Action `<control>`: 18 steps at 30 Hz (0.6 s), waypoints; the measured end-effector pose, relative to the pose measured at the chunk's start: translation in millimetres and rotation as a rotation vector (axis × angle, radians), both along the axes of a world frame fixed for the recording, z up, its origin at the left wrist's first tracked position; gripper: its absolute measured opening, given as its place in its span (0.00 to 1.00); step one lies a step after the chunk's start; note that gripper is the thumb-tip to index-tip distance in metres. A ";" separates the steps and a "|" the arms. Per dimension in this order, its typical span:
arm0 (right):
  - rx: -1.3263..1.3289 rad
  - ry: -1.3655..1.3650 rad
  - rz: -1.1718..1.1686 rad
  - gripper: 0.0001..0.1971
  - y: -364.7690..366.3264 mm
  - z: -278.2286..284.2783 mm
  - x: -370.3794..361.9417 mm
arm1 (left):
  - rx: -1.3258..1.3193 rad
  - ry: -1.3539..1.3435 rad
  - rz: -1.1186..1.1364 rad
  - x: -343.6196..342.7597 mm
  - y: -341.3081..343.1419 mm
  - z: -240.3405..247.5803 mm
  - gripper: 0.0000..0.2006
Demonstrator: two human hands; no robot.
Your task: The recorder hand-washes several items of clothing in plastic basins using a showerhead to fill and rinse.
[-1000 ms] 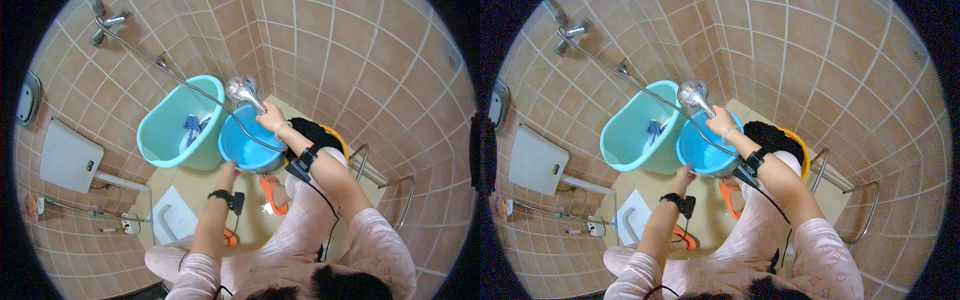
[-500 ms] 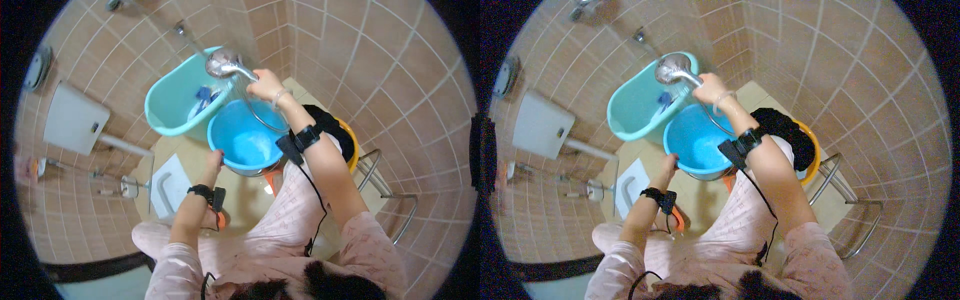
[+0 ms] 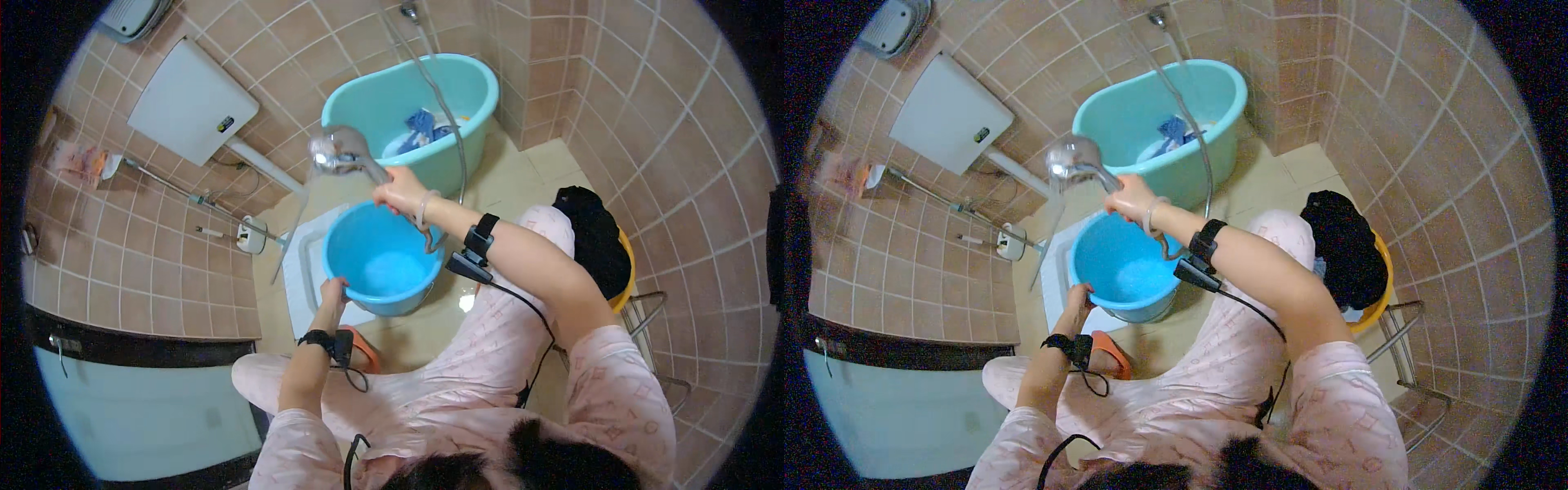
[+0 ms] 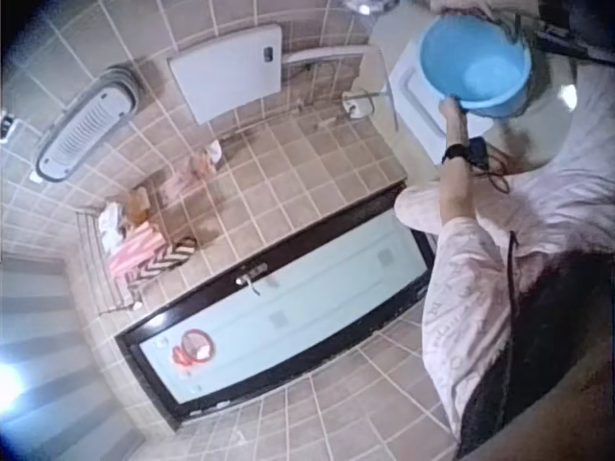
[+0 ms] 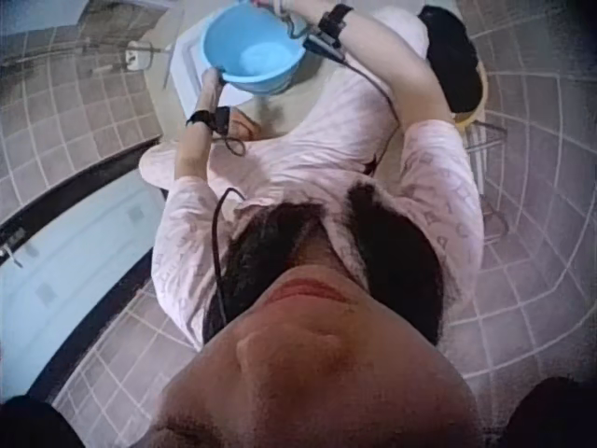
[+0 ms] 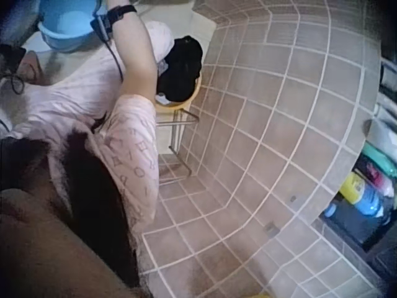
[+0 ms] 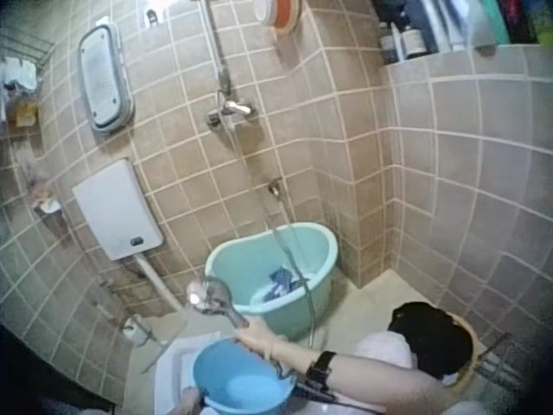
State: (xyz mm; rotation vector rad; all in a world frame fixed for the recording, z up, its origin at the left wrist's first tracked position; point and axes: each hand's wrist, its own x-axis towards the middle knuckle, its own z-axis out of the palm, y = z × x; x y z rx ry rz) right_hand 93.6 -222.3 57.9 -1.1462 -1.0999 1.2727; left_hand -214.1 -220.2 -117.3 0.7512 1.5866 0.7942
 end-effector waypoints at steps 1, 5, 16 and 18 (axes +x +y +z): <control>-0.006 -0.023 0.079 0.10 -2.6 -1.2 -8.8 | 0.006 -0.083 -0.001 -15.3 2.2 -9.4 0.10; -0.079 -0.095 0.267 0.09 11.0 -52.2 -31.3 | -0.026 -0.137 0.061 -61.8 26.3 -36.8 0.15; -0.051 -0.724 0.045 0.13 11.3 -86.3 -23.0 | -0.015 0.129 0.032 -70.6 50.1 -27.2 0.20; -0.017 -0.582 0.078 0.12 12.2 -92.3 -32.9 | 0.036 0.353 -0.014 -63.5 51.4 -31.8 0.20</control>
